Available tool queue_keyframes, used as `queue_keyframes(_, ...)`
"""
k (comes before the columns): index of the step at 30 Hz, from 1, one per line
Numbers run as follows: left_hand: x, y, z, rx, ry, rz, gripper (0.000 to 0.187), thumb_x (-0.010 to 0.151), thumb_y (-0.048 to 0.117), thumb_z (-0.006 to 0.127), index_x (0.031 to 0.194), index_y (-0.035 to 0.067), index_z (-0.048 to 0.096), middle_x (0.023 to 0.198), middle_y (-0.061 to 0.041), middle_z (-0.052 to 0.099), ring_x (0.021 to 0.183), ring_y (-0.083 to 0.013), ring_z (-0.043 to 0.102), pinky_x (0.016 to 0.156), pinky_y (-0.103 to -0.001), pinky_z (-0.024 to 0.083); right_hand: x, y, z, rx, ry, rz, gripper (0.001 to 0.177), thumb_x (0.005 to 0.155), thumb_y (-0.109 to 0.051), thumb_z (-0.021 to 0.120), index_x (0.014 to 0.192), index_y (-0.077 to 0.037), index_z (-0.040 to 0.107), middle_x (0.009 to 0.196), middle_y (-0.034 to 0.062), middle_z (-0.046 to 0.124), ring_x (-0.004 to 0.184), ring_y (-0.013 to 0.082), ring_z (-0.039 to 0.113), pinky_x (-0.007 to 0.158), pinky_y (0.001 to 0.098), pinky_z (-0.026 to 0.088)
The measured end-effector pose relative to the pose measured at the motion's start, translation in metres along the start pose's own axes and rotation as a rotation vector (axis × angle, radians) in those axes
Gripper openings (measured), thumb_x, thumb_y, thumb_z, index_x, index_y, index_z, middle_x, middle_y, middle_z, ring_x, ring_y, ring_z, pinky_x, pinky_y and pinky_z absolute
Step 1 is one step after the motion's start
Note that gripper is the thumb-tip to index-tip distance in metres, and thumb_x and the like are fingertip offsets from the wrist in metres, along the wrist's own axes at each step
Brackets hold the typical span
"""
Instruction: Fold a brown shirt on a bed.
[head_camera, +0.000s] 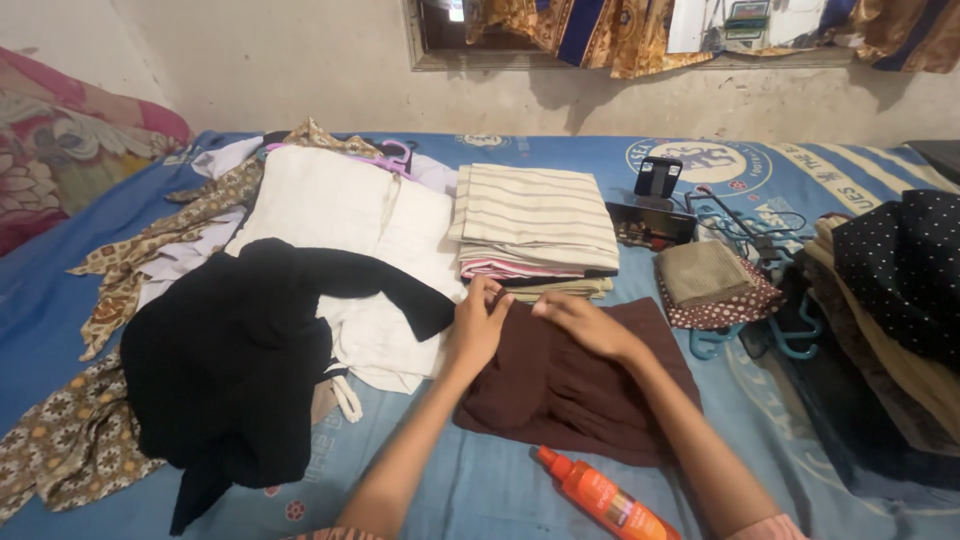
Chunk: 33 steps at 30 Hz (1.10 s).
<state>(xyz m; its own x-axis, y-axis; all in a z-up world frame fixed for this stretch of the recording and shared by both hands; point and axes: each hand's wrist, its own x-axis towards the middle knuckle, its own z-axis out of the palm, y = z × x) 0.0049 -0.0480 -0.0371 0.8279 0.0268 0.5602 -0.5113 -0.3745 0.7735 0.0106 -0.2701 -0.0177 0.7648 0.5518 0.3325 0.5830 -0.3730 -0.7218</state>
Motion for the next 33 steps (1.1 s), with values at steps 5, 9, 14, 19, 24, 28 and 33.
queue_keyframes(5,-0.006,0.005,-0.006,0.126,0.004,0.029,0.023,0.096,0.017,0.068,0.106,0.003,0.053,0.09,-0.017,0.069,0.087,-0.0395,0.068,0.07,-0.048,0.05,-0.011,-0.007,-0.041,-0.259,0.041,0.182,0.046,0.1,-0.046,0.054,0.101,-0.001,0.063,0.087,0.0153,0.068,0.081,0.0221,0.063,0.078,0.0382,0.051)
queue_keyframes(9,-0.003,-0.012,0.0,0.192,-0.013,-0.096,0.025,0.093,0.019,0.07,0.105,0.005,0.054,0.087,-0.017,0.069,0.084,-0.0393,0.068,0.069,-0.048,0.051,-0.02,0.023,-0.049,-0.255,0.042,0.168,0.053,0.093,-0.053,0.059,0.095,-0.002,0.072,0.086,0.0113,0.074,0.078,0.0202,0.067,0.076,0.0378,0.052)
queue_keyframes(14,-0.007,0.009,-0.009,0.246,-0.064,-0.121,0.025,0.098,0.023,0.067,0.107,0.005,0.052,0.086,-0.018,0.069,0.085,-0.0402,0.067,0.07,-0.05,0.049,-0.014,0.047,-0.048,-0.4,-0.015,0.395,0.072,0.105,-0.056,0.057,0.073,0.009,0.059,0.068,0.028,0.057,0.068,0.0408,0.059,0.067,0.0451,0.051)
queue_keyframes(19,-0.007,-0.003,-0.006,0.298,-0.022,-0.075,0.028,0.095,0.025,0.069,0.105,0.005,0.052,0.09,-0.018,0.068,0.086,-0.0414,0.067,0.07,-0.051,0.05,-0.016,0.034,-0.043,-0.648,0.015,0.149,0.053,0.098,-0.053,0.057,0.085,-0.004,0.075,0.081,0.0203,0.071,0.079,0.04,0.068,0.079,0.0476,0.05)
queue_keyframes(24,-0.009,0.052,-0.026,0.673,0.214,0.302,0.033,0.084,0.026,0.071,0.104,0.006,0.055,0.092,-0.019,0.069,0.083,-0.0392,0.068,0.065,-0.051,0.049,-0.028,-0.058,-0.054,-0.847,0.306,-0.33,0.039,0.09,-0.045,0.062,0.088,-0.007,0.072,0.09,0.0183,0.075,0.086,0.0392,0.069,0.085,0.0628,0.047)
queue_keyframes(28,-0.009,0.104,-0.047,0.526,-0.33,0.23,0.038,0.079,0.041,0.081,0.089,0.01,0.061,0.088,-0.007,0.07,0.086,-0.0306,0.071,0.073,-0.047,0.052,-0.038,-0.12,-0.043,-0.591,-0.077,-0.016,0.037,0.084,-0.045,0.07,0.088,-0.008,0.069,0.088,0.013,0.072,0.081,0.0346,0.07,0.073,0.0451,0.055)
queue_keyframes(33,-0.046,0.086,-0.029,0.729,-0.988,0.123,0.046,0.066,0.046,0.089,0.083,0.012,0.063,0.087,-0.005,0.07,0.091,-0.0301,0.069,0.078,-0.044,0.052,-0.069,-0.142,-0.002,-0.593,-0.461,0.249,0.039,0.079,-0.049,0.077,0.083,-0.011,0.069,0.086,0.0087,0.073,0.082,0.0314,0.07,0.072,0.0446,0.054)
